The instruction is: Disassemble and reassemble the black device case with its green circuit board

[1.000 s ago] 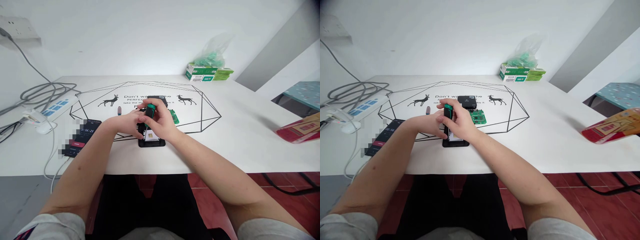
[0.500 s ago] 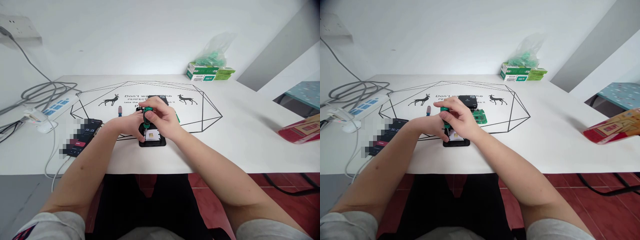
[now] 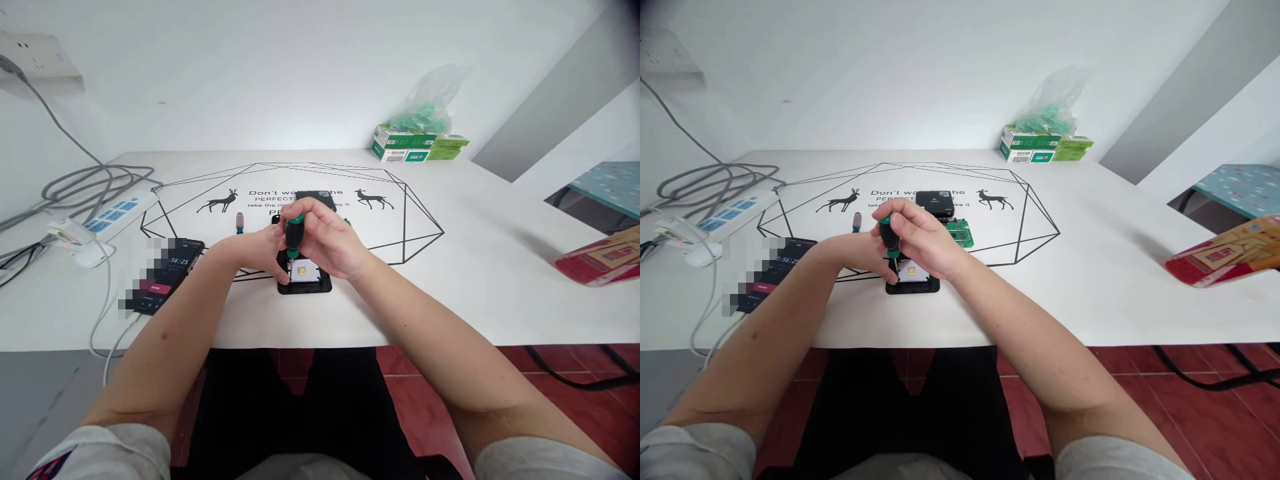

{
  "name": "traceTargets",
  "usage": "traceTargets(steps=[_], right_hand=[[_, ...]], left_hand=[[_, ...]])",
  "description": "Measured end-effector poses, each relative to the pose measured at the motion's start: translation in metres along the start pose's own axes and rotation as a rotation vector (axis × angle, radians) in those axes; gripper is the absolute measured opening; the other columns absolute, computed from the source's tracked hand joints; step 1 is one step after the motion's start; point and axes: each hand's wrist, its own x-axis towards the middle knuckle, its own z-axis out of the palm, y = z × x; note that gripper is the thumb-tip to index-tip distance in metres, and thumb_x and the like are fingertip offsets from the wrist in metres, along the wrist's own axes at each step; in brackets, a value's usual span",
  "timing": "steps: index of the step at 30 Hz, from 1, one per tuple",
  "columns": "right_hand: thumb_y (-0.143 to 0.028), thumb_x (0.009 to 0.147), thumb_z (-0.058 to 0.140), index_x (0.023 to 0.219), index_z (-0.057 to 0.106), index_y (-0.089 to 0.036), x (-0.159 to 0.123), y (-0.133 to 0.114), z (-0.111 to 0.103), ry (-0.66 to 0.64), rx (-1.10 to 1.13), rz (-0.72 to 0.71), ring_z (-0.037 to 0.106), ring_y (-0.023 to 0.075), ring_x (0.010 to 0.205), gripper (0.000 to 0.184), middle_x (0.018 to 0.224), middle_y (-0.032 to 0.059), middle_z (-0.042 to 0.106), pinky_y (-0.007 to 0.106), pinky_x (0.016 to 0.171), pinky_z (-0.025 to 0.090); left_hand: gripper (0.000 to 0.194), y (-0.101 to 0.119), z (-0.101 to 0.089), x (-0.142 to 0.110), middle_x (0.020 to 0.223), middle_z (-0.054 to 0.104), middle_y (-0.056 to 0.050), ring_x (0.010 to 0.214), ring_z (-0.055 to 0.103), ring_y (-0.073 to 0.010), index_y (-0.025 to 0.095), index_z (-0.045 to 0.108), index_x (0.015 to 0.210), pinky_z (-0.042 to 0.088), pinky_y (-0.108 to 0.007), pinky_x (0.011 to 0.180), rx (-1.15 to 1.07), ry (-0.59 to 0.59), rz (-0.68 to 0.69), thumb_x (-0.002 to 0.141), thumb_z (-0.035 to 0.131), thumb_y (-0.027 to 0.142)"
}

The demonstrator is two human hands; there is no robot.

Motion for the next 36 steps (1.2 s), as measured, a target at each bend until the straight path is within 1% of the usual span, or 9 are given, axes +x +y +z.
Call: traceTargets(steps=[3,6,10,16,22,24,29,34,36], right_hand=[[-0.054,0.085,0.092,0.104,0.068,-0.027,0.002,0.002,-0.005,0.058,-0.046,-0.055,0.066,0.0128,0.081,0.041,0.093,-0.0015,0.065,0.027,0.070,0.061],[-0.056,0.091,0.086,0.107,0.070,-0.026,0.001,-0.001,-0.007,0.041,-0.016,0.000,0.070,0.0149,0.087,0.038,0.099,0.0008,0.069,0.031,0.077,0.064],[-0.061,0.099,0.075,0.114,0.070,-0.027,-0.001,-0.004,-0.005,0.034,0.063,0.062,0.073,0.0172,0.094,0.038,0.105,0.0029,0.072,0.037,0.086,0.067],[-0.057,0.086,0.091,0.101,0.072,-0.026,0.001,0.002,-0.008,0.126,-0.081,-0.060,0.067,0.0135,0.088,0.039,0.106,0.0007,0.066,0.029,0.074,0.063],[-0.060,0.094,0.083,0.104,0.071,-0.025,-0.001,-0.004,-0.002,0.110,0.121,0.046,0.072,0.0159,0.090,0.039,0.100,0.0017,0.071,0.032,0.079,0.066],[-0.062,0.090,0.086,0.103,0.072,-0.025,0.000,-0.004,0.001,0.123,0.117,0.027,0.071,0.0154,0.090,0.042,0.098,0.0011,0.071,0.030,0.078,0.064],[-0.049,0.082,0.097,0.096,0.076,-0.025,0.001,-0.003,-0.002,0.179,0.012,-0.040,0.063,0.0099,0.078,0.035,0.095,-0.0017,0.066,0.022,0.063,0.054],[-0.061,0.092,0.084,0.104,0.076,-0.024,-0.001,-0.007,0.000,0.145,0.123,0.052,0.071,0.0163,0.093,0.040,0.098,0.0020,0.072,0.032,0.082,0.064],[-0.062,0.088,0.088,0.102,0.076,-0.025,0.000,-0.005,0.001,0.154,0.116,0.024,0.070,0.0150,0.090,0.042,0.099,0.0012,0.072,0.030,0.081,0.063]], left_hand=[[0.080,0.003,-0.001,-0.001,0.152,0.058,-0.009,0.145,0.054,-0.0383,0.028,0.059,0.145,0.050,-0.047,0.120,0.026,-0.009,-0.009,0.076,0.090,0.054],[0.083,0.004,-0.001,-0.001,0.152,0.057,-0.008,0.150,0.049,-0.0392,0.029,0.057,0.149,0.047,-0.045,0.122,0.031,-0.014,0.000,0.077,0.089,0.054],[0.086,0.003,-0.002,0.001,0.147,0.061,-0.009,0.148,0.051,-0.0449,0.034,0.060,0.147,0.052,-0.052,0.118,0.002,-0.032,-0.002,0.071,0.093,0.056],[0.080,0.008,-0.003,0.000,0.158,0.056,-0.010,0.151,0.049,-0.0409,0.030,0.060,0.148,0.051,-0.050,0.120,0.008,-0.022,0.010,0.075,0.090,0.048],[0.087,0.007,-0.004,-0.002,0.157,0.059,-0.011,0.145,0.056,-0.0433,0.031,0.059,0.150,0.053,-0.052,0.116,-0.005,-0.066,-0.059,0.074,0.091,0.055],[0.087,0.006,-0.004,-0.001,0.154,0.061,-0.011,0.146,0.055,-0.0431,0.029,0.058,0.151,0.053,-0.052,0.118,-0.002,-0.066,-0.056,0.075,0.090,0.057],[0.091,0.004,-0.004,0.000,0.161,0.055,-0.007,0.153,0.049,-0.0390,0.034,0.052,0.158,0.048,-0.051,0.123,0.004,-0.065,0.002,0.078,0.088,0.056],[0.100,0.002,-0.004,0.002,0.167,0.051,-0.009,0.156,0.046,-0.0451,0.037,0.052,0.158,0.047,-0.054,0.125,0.003,-0.086,-0.043,0.070,0.093,0.062],[0.098,0.003,-0.003,0.001,0.165,0.053,-0.010,0.153,0.049,-0.0437,0.034,0.051,0.159,0.048,-0.053,0.123,0.006,-0.084,-0.046,0.073,0.091,0.059]])
